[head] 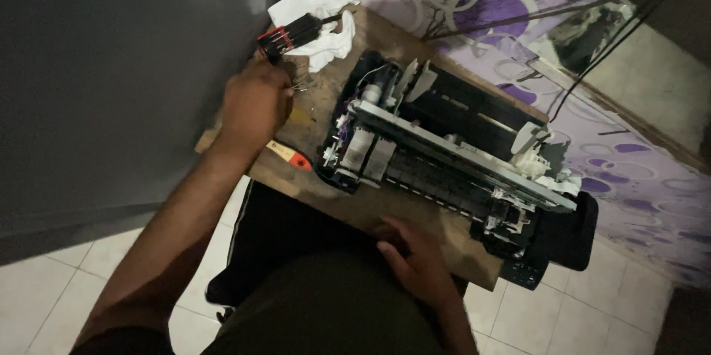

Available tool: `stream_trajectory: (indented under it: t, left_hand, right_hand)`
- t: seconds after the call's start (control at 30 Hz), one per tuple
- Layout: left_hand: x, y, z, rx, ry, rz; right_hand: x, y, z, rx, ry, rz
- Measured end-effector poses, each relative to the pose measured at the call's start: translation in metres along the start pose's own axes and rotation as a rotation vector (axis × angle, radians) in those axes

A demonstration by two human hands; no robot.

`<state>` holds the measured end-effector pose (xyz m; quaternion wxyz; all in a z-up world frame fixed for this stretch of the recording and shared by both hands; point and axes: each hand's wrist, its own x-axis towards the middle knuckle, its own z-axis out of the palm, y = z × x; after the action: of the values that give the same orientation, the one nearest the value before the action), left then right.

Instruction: Reassembling the internal carriage and components of an inkjet printer using a screwdriver.

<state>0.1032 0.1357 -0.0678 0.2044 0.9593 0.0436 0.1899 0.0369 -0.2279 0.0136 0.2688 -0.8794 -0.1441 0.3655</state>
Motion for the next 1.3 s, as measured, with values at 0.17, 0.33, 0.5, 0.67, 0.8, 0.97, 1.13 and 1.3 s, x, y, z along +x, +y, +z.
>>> stream_trajectory:
  t: [0.17,0.33,0.5,0.67,0.8,0.97,1.13,1.3]
  left_hand:
    - [0.000,-0.007,0.006,-0.009,-0.025,0.158]
    - [-0.002,-0.006,0.001,-0.090,-0.161,0.150]
    - [-0.003,-0.004,-0.012,-0.169,-0.229,0.130]
    - [-0.011,0.005,-0.027,-0.292,-0.207,0.113]
    - [-0.022,0.037,-0.073,-0.457,-0.288,0.075]
    - [-0.027,0.092,-0.116,-0.401,-0.219,0.277]
    - [-0.031,0.131,-0.139,-0.315,-0.273,0.348]
    - [-0.033,0.145,-0.141,-0.233,-0.247,0.411]
  right_hand:
    - [0.004,0.017,0.010,-0.012,0.105,-0.269]
    - [0.001,0.012,0.006,-0.057,0.040,-0.089]
    - [0.003,0.014,0.007,-0.055,0.040,-0.044]
    - [0.005,0.030,0.009,-0.040,0.116,-0.221]
    - [0.003,0.031,0.005,-0.063,0.112,-0.119]
    - [-0.001,-0.007,-0.015,0.059,0.262,-0.284]
    - [0.006,-0.055,-0.028,0.339,0.404,-0.611]
    - [0.016,-0.076,-0.025,0.627,0.464,-0.792]
